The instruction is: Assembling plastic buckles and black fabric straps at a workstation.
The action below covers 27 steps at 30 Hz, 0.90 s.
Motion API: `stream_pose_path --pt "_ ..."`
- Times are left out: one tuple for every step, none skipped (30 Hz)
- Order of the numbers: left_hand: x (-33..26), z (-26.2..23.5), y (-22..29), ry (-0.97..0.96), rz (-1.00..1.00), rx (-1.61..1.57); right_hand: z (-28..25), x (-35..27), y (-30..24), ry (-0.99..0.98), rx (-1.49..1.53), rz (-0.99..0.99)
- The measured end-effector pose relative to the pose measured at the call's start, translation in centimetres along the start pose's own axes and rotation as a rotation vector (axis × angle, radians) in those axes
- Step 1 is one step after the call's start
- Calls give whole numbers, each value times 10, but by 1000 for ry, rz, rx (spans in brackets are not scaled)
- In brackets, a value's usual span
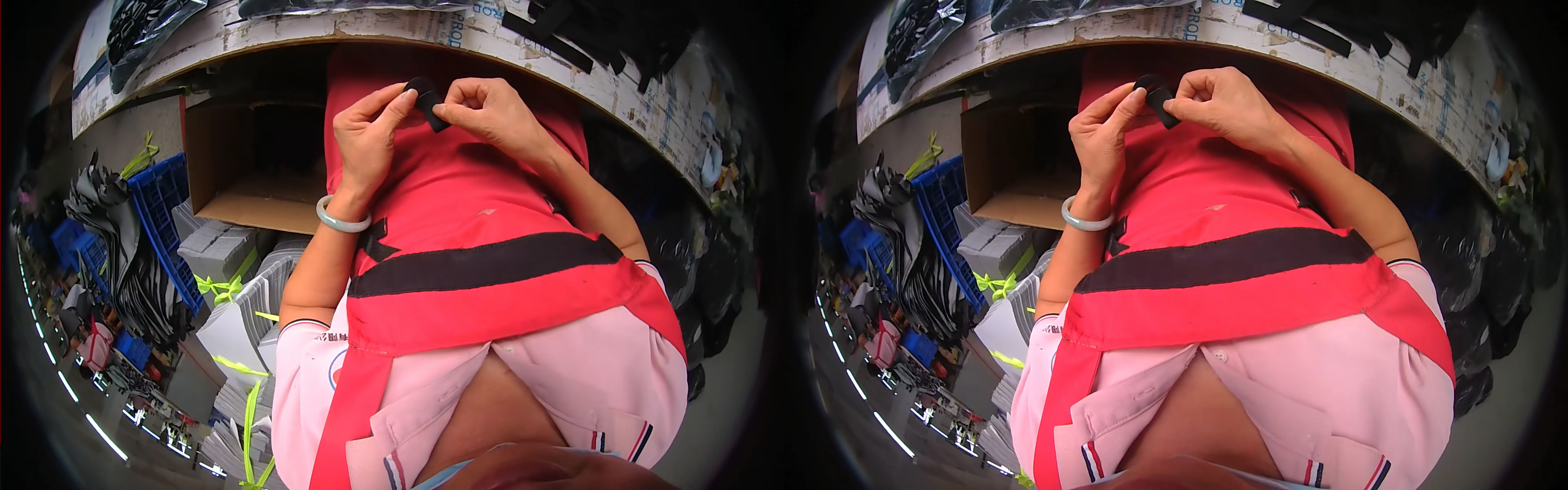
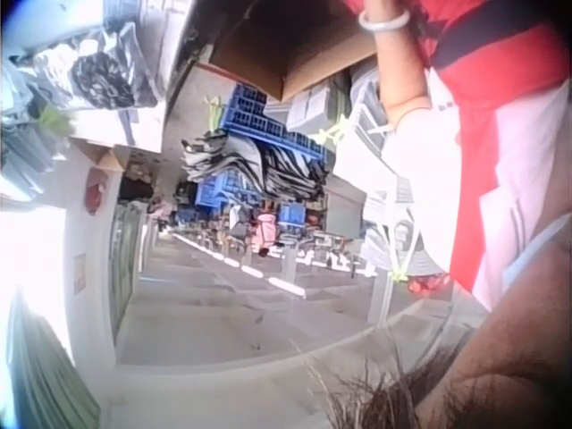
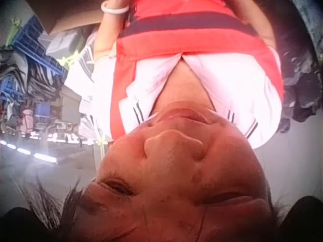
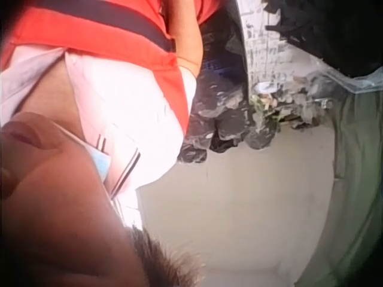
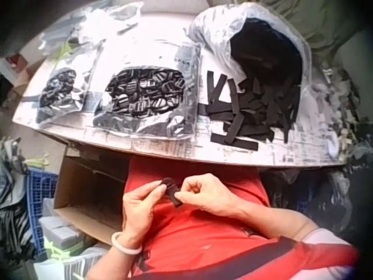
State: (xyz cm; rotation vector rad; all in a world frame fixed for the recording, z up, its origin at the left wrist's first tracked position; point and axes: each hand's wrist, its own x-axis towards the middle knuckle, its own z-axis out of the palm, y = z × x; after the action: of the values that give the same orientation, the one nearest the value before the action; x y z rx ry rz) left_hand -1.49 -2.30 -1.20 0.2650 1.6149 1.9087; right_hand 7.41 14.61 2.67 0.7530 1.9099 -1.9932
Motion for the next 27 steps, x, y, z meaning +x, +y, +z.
stream_pose_path --pt "0 0 0 21 -1 -6 0 0 0 2 1 0" --pt "1 0 0 18 -2 -6 0 1 -1 -4 -5 -4" --pt "1 0 0 27 -11 -20 0 1 -1 -11 -11 -9" --pt "1 0 0 36 -21 -34 0 1 -1 -9 -10 -9" --pt "1 0 0 35 -21 -34 0 1 0 -8 2 -8" --pt "1 1 1 17 10 4 0 2 1 -7 14 -7" --pt "1 1 1 -1 40 42 0 2 2 -7 14 -7" --pt "1 0 -2 -3 41 42 0 3 4 -4 64 -9" --pt "3 -3 -7 -44 129 102 1 3 5 -2 114 -12" --pt "4 -4 -9 -84 219 163 2 4 6 0 114 -13" --pt "4 -4 -9 -87 219 163 5 6 6 54 217 -17" --pt "3 -4 -7 -106 224 131 6 7 7 108 319 -22" --pt "1 -3 -6 -125 228 99 2 7 8 57 320 -11" --pt "0 -3 -5 -127 228 99 -3 8 11 59 320 -12" --pt "-2 -4 -5 -165 286 144 -9 10 17 -71 312 28" --pt "-4 -5 -4 -202 343 189 -11 10 20 -202 304 69" --pt "-6 -6 -4 -206 365 220 -11 6 16 -203 242 68" --pt "-8 -7 -3 -206 364 219 -10 5 17 -202 242 69" --pt "-10 -8 -2 -220 379 271 -9 4 18 -178 217 32" --pt "-10 -9 1 -235 396 323 -8 4 18 -153 191 -8" --pt "-12 -9 3 -241 392 348 -8 5 17 -152 191 -7" --pt "-12 -9 2 -242 390 347 -8 6 17 -82 134 -85" --pt "-14 -9 5 -257 396 339 -8 5 16 -12 78 -173" --pt "-15 -8 7 -272 401 332 -8 6 17 -11 77 -181" --pt "-17 -8 10 -288 406 324 -8 11 20 67 13 -279" --pt "-17 -8 11 -289 405 322 -9 16 22 147 -53 -367" --pt "-17 -8 12 -308 414 314 -15 19 21 75 -68 -294"
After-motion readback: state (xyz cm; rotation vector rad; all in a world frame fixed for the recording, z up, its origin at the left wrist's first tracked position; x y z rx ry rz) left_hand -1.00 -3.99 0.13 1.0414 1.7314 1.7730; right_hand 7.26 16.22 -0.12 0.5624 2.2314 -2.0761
